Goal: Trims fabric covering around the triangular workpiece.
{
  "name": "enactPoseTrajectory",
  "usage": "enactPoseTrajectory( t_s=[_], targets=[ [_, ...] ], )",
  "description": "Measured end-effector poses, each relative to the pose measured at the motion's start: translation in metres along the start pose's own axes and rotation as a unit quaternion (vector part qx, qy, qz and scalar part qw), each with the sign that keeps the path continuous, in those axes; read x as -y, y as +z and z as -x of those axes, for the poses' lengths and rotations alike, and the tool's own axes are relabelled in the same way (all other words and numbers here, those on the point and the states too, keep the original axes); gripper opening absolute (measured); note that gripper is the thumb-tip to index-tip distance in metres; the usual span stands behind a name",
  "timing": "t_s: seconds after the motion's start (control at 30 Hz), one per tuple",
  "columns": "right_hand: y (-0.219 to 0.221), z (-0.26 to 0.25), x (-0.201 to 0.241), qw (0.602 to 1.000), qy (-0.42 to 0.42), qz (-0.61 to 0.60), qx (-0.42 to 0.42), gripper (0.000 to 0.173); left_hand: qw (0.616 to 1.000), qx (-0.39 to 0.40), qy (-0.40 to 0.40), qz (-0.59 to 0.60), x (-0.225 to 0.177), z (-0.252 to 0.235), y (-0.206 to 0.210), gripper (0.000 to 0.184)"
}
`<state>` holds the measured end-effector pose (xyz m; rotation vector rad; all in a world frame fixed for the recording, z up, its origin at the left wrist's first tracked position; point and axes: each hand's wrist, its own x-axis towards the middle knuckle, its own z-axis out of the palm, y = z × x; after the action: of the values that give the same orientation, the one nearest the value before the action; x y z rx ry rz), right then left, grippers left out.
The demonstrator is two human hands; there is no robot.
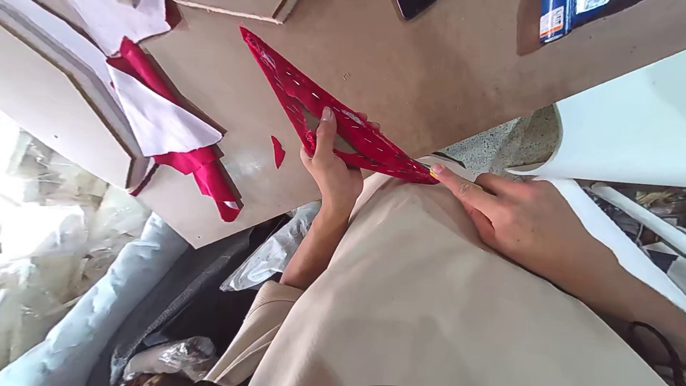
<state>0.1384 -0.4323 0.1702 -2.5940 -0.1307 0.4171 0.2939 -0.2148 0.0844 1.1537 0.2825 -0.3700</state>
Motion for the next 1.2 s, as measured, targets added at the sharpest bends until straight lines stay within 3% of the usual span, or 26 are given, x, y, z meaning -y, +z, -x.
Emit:
enactPoseTrajectory(
  t_s=[0.43,0.53,0.67,0.9,1.2],
  targets=[
    [-0.011,0.028,-0.006,0.999,0.007,0.006,0.049,0.050,1.000,-0.012,-0.015,0.010,0.008,0.002,-0.010,0.033],
    [-0.026,0.025,0.005,1.000,0.018,-0.008,-0.020,0.047,0.999,0.029,0.024,-0.005,0.000,0.000,-0.008,0.033],
    [-0.024,-0.017,0.022,0.990,0.005,-0.024,-0.136,0.047,0.997,0.059,0.043,-0.026,-0.004,0.000,-0.003,0.035],
    [-0.001,-0.052,0.026,0.991,-0.016,-0.030,-0.132,0.049,0.991,0.103,0.088,-0.010,-0.015,0.000,0.000,0.032],
    [0.004,-0.051,0.032,0.994,-0.021,0.033,-0.102,0.052,0.994,0.080,0.072,-0.004,-0.010,0.001,-0.007,0.032]
  ],
)
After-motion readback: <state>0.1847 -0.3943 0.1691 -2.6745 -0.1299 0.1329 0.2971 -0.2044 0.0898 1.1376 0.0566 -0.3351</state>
